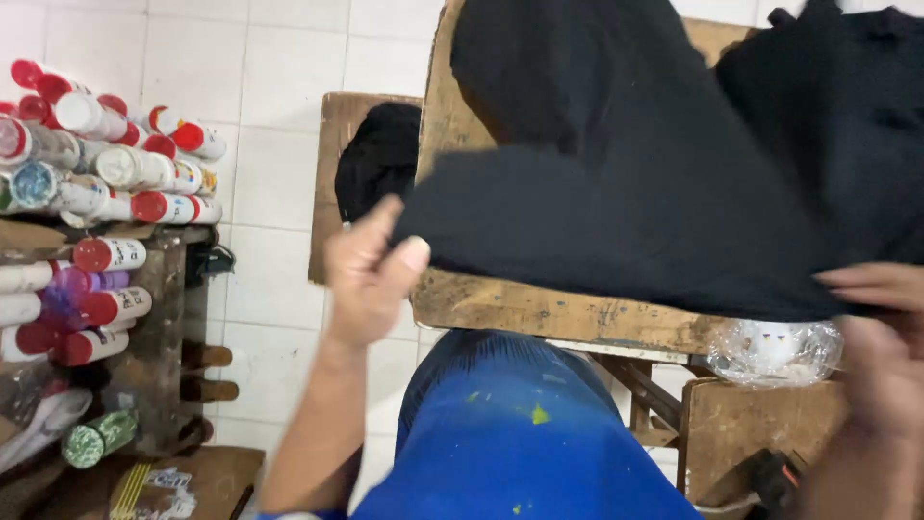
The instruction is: The person places a rectangular transfer sticker on the sleeve of a black garment and uses an iron to press it onto the fabric. They then fold the sleeve and iron the seam before repeating the process on another sleeve.
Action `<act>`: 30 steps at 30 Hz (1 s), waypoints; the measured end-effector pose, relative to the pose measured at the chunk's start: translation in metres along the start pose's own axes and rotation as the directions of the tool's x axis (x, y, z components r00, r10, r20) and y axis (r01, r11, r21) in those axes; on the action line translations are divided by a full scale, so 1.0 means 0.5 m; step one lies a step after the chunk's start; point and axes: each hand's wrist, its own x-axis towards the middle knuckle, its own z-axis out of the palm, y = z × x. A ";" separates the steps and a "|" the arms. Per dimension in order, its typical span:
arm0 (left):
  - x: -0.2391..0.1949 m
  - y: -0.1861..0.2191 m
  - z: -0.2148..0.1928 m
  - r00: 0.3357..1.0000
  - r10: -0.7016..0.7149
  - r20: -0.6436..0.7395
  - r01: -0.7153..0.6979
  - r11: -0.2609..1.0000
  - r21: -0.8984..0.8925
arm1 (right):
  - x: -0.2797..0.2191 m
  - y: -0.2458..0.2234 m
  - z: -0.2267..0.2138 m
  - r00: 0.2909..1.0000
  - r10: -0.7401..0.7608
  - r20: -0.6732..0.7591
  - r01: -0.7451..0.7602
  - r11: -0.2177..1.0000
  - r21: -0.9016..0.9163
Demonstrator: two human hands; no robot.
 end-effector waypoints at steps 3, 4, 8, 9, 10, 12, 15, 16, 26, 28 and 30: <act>-0.105 -0.176 0.043 0.988 -0.152 0.037 0.152 0.988 -0.012 | -0.038 0.072 0.184 0.994 0.102 0.029 -0.102 0.995 0.013; -0.149 -0.241 0.063 0.973 -0.230 0.013 0.229 0.972 0.059 | -0.056 0.120 0.235 0.981 0.185 0.054 -0.187 0.982 0.029; -0.246 -0.417 0.131 0.897 -0.435 -0.075 0.440 0.867 0.234 | -0.089 0.205 0.332 0.941 0.296 0.161 -0.286 0.954 -0.086; -0.252 -0.409 0.133 0.898 -0.439 -0.034 0.422 0.837 0.348 | -0.096 0.217 0.343 0.915 0.356 0.191 -0.329 0.931 -0.156; -0.248 -0.404 0.139 0.899 -0.439 0.007 0.388 0.802 0.455 | -0.092 0.233 0.355 0.889 0.407 0.211 -0.361 0.905 -0.225; -0.275 -0.430 0.137 0.918 -0.398 0.000 0.344 0.794 0.501 | -0.098 0.235 0.338 0.874 0.443 0.199 -0.391 0.885 -0.253; -0.304 -0.447 0.114 0.928 -0.369 0.056 0.265 0.756 0.599 | -0.106 0.268 0.334 0.808 0.551 0.211 -0.453 0.808 -0.376; -0.306 -0.450 0.108 0.921 -0.374 0.108 0.222 0.733 0.643 | -0.103 0.285 0.332 0.759 0.612 0.224 -0.466 0.750 -0.469; -0.146 -0.395 0.142 0.730 -0.666 -0.153 0.655 0.618 0.435 | 0.145 0.178 0.544 0.840 -0.067 0.538 0.233 0.941 -0.245; -0.107 -0.413 0.147 0.650 -0.733 -0.199 0.744 0.562 0.361 | 0.211 0.128 0.626 0.695 -0.360 0.623 0.411 0.909 0.066; -0.103 -0.470 0.166 0.646 -0.732 -0.218 0.750 0.554 0.362 | 0.241 0.140 0.693 0.598 -0.362 0.715 0.464 0.884 0.060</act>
